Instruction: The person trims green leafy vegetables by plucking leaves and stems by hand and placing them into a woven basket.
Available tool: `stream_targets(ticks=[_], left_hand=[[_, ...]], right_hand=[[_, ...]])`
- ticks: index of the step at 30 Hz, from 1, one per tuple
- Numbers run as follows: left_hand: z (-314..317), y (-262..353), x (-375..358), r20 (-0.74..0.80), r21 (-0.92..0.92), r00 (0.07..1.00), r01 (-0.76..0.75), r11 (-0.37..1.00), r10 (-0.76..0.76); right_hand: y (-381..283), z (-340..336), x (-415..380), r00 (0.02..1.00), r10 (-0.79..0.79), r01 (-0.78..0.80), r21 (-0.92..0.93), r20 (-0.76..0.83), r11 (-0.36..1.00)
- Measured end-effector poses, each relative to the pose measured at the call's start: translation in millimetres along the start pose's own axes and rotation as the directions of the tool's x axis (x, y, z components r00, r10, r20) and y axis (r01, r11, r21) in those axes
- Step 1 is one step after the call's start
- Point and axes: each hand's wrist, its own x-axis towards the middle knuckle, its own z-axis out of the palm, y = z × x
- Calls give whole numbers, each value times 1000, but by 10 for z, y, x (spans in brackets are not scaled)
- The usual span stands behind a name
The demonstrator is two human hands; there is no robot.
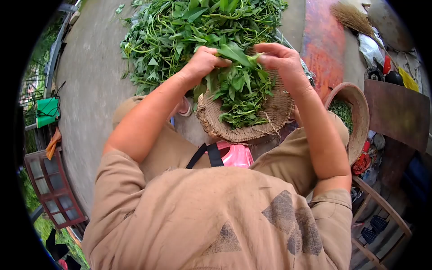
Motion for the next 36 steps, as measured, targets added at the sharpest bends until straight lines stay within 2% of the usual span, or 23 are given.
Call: stream_targets(ticks=[1,3,4,5,7,8,11,13,15,17,18,21,22,24,25,26,27,29,32,33,34,35,36], left_hand=[[-31,23,26,-1,-72,1000,12,997,-12],[-67,100,36,-40,-104,997,67,992,-72],[-71,107,41,-32,-113,996,81,990,-85],[-74,89,59,-26,-124,995,93,988,-97],[-63,124,77,-16,-155,990,138,978,-142],[-55,132,70,-11,-174,984,176,969,-180],[-38,124,94,64,-237,966,259,936,-251],[0,133,69,130,-274,956,290,917,-264],[14,146,72,167,-277,947,313,909,-275],[9,54,101,195,-328,941,328,886,-276],[-28,38,131,249,-294,928,346,891,-279],[-40,-12,137,179,-393,925,379,838,-335],[-42,-13,144,29,-318,955,290,903,-296],[-58,-34,173,-251,-116,955,133,984,-158],[-71,-53,192,-373,2,925,70,998,-64],[-128,-89,228,-399,-36,917,-24,999,8],[-153,-67,234,-412,24,906,-98,995,99],[-205,-35,245,-411,260,885,-117,959,219],[-45,26,179,-385,287,853,-253,924,353],[-24,8,177,-321,415,846,-279,866,426],[14,-4,174,-259,406,870,-296,865,420],[56,-16,173,-195,395,891,-312,864,411],[105,-2,165,-131,461,878,-357,812,461]], right_hand=[[122,-111,59,998,5,-9,-65,-59,998],[318,-284,185,983,10,-44,-186,-181,982],[378,-309,221,977,-116,86,-168,-180,982],[428,-358,244,950,-240,170,-313,-201,935],[390,-370,270,860,-475,292,-583,-186,758],[375,-376,270,831,-523,300,-640,-189,707],[138,-272,186,798,-574,314,-689,-181,653],[-23,-170,189,697,-714,452,-734,-63,506],[22,-220,215,741,-670,497,-707,44,504],[242,-372,285,890,-430,424,-624,152,656],[224,-361,263,921,-374,358,-606,106,710],[234,-394,276,969,-248,228,-432,9,873],[261,-440,311,986,-165,147,-375,-15,915],[336,-568,395,999,8,-21,-252,-51,968],[366,-608,410,997,43,-63,-301,-71,952],[400,-645,423,993,78,-105,-348,-92,931],[398,-648,423,987,110,-147,-393,-115,908],[411,-615,413,991,81,-119,-410,-109,904],[387,-476,393,998,26,-53,-472,-64,880],[367,-403,365,999,6,-27,-495,-44,868],[157,-297,273,997,73,-65,-546,-7,835],[180,-236,283,991,130,-103,-474,23,874],[216,-179,289,981,185,-148,-400,57,904]])
